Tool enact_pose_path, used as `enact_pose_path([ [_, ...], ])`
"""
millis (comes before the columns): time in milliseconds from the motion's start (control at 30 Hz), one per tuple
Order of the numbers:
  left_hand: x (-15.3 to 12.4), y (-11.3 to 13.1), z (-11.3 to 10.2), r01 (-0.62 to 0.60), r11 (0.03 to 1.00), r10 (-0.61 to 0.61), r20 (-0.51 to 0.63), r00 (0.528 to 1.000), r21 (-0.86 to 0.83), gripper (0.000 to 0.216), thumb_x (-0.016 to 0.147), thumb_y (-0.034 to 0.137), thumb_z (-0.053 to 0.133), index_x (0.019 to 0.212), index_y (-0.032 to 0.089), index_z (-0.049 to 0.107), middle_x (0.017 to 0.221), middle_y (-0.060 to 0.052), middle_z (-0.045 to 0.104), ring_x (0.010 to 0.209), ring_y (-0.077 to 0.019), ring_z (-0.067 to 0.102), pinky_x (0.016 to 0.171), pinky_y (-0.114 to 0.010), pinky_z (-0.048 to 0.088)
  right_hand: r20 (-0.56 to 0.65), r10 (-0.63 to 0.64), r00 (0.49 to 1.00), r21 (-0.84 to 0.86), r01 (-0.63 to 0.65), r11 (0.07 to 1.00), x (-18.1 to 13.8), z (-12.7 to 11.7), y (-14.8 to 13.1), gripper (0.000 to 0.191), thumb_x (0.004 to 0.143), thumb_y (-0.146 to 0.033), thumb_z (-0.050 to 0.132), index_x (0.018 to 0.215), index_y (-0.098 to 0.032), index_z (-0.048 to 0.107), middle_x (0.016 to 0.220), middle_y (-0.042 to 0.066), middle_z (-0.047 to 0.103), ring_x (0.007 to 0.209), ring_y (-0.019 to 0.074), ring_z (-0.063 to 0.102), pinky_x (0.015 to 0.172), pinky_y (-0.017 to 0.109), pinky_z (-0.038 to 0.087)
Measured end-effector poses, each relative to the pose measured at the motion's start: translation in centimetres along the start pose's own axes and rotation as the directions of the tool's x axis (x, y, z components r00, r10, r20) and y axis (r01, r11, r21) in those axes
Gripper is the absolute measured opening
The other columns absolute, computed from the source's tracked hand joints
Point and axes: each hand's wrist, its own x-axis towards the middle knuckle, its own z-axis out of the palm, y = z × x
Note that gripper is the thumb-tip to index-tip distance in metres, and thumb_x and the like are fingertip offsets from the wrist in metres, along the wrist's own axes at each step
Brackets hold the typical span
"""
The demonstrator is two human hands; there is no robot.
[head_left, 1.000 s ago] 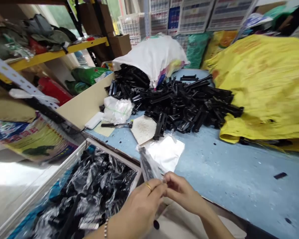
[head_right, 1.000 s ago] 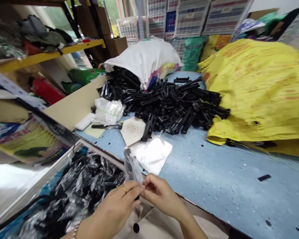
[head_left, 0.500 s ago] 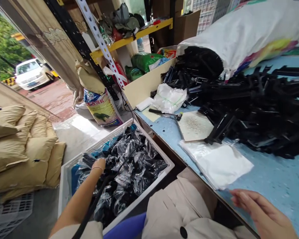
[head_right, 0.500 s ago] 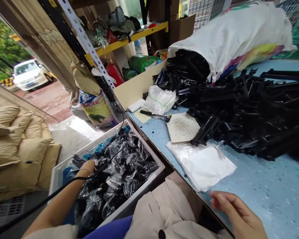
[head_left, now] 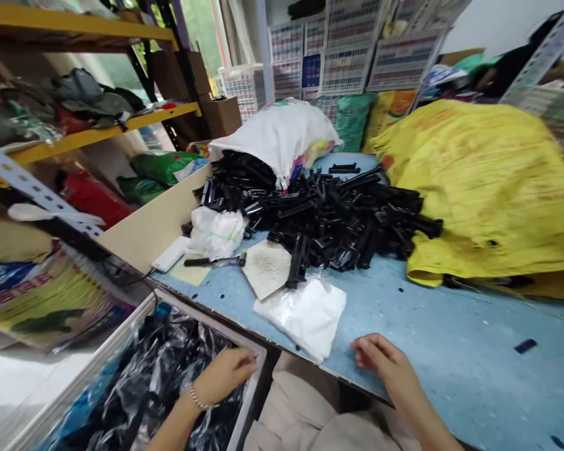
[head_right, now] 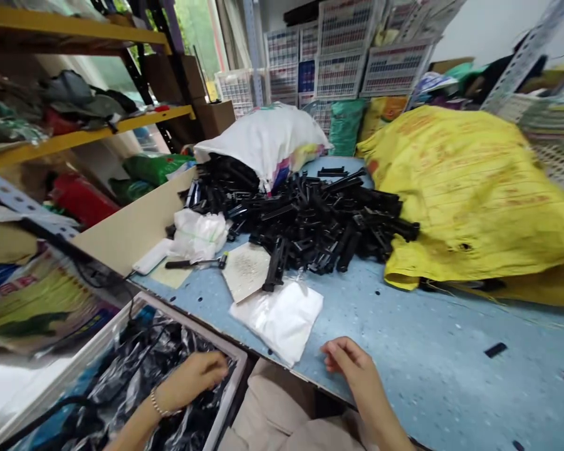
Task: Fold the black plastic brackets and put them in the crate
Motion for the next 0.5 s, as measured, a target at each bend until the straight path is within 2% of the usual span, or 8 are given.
enact_pose_path([
  [33,2.4,2.1,0.6,-0.08,0.997,0.08,-0.017,0.997,0.006,0.017,0.081,0.032,0.059,0.077,0.018,0.067,0.071,-0.001,0.066,0.071,-0.0176,0.061,0.071,-0.029,0.048,-0.006,-0.005,1.0,0.008,0.005,1.0,-0.1,0.1,-0.1,0.037,0.073,-0.055,0.07,0.078,-0.018,0.07,0.082,0.006,0.069,0.07,0.0177,0.059,0.066,0.031,0.052],
  [100,7.5,6.5,1.1,-0.198,0.98,0.188,-0.236,0.953,-0.019,0.026,0.081,0.032,0.058,0.101,0.017,0.064,0.096,-0.008,0.068,0.088,-0.0214,0.061,0.083,-0.034,0.046,-0.007,-0.014,1.0,0.018,0.014,1.0,-0.5,0.4,-0.1,0.038,0.073,-0.055,0.068,0.078,-0.018,0.069,0.078,0.005,0.067,0.069,0.0172,0.058,0.066,0.03,0.051],
  [133,10.1,8.6,1.0,-0.213,0.976,0.182,-0.361,0.914,-0.048,0.038,0.079,0.033,0.061,0.113,0.015,0.059,0.11,-0.012,0.064,0.099,-0.0242,0.059,0.089,-0.037,0.044,0.003,-0.018,1.0,0.016,0.018,1.0,-0.7,0.5,-0.1,0.038,0.074,-0.056,0.068,0.077,-0.018,0.069,0.077,0.005,0.067,0.069,0.0171,0.058,0.065,0.03,0.051],
  [200,14.6,12.1,0.8,-0.198,0.965,0.104,-0.444,0.89,-0.17,0.064,0.069,0.031,0.072,0.125,0.011,0.05,0.126,-0.019,0.056,0.116,-0.0301,0.052,0.098,-0.041,0.04,0.033,-0.029,0.999,-0.006,0.03,1.0,-1.3,0.6,0.0,0.038,0.076,-0.057,0.065,0.077,-0.018,0.068,0.077,0.005,0.066,0.069,0.0174,0.058,0.066,0.03,0.051],
  [300,17.4,15.0,1.1,-0.174,0.933,0.047,-0.373,0.926,-0.314,0.058,0.066,0.029,0.074,0.117,0.012,0.053,0.116,-0.018,0.062,0.112,-0.0301,0.055,0.096,-0.041,0.041,0.05,-0.078,0.996,-0.085,0.082,0.993,-2.0,-0.1,-0.1,0.038,0.081,-0.056,0.059,0.08,-0.019,0.067,0.075,0.005,0.065,0.07,0.0191,0.059,0.067,0.032,0.051],
  [400,15.1,16.2,3.5,-0.208,0.847,0.122,-0.201,0.972,-0.489,0.038,0.074,0.039,0.066,0.102,0.015,0.058,0.087,-0.007,0.066,0.08,-0.0195,0.063,0.075,-0.031,0.05,-0.024,-0.245,0.969,-0.214,0.234,0.948,-2.1,-1.5,-1.6,0.033,0.088,-0.051,0.052,0.095,-0.022,0.066,0.085,0.006,0.065,0.079,0.0217,0.061,0.075,0.036,0.05],
  [433,13.7,16.5,4.6,-0.188,0.779,0.153,-0.109,0.982,-0.598,0.036,0.075,0.042,0.065,0.098,0.015,0.058,0.079,-0.004,0.064,0.07,-0.016,0.061,0.067,-0.027,0.049,-0.06,-0.343,0.937,-0.267,0.316,0.91,-2.0,-2.0,-2.5,0.031,0.089,-0.048,0.051,0.103,-0.023,0.064,0.095,0.007,0.065,0.085,0.0226,0.061,0.081,0.038,0.049],
  [500,10.7,17.2,6.9,-0.068,0.617,0.219,0.089,0.972,-0.784,0.036,0.073,0.044,0.067,0.093,0.015,0.058,0.07,-0.001,0.06,0.058,-0.0113,0.055,0.057,-0.023,0.045,-0.097,-0.566,0.819,-0.395,0.49,0.777,-1.6,-2.8,-4.8,0.033,0.09,-0.041,0.052,0.118,-0.025,0.057,0.113,0.01,0.06,0.097,0.0241,0.059,0.09,0.041,0.046],
])
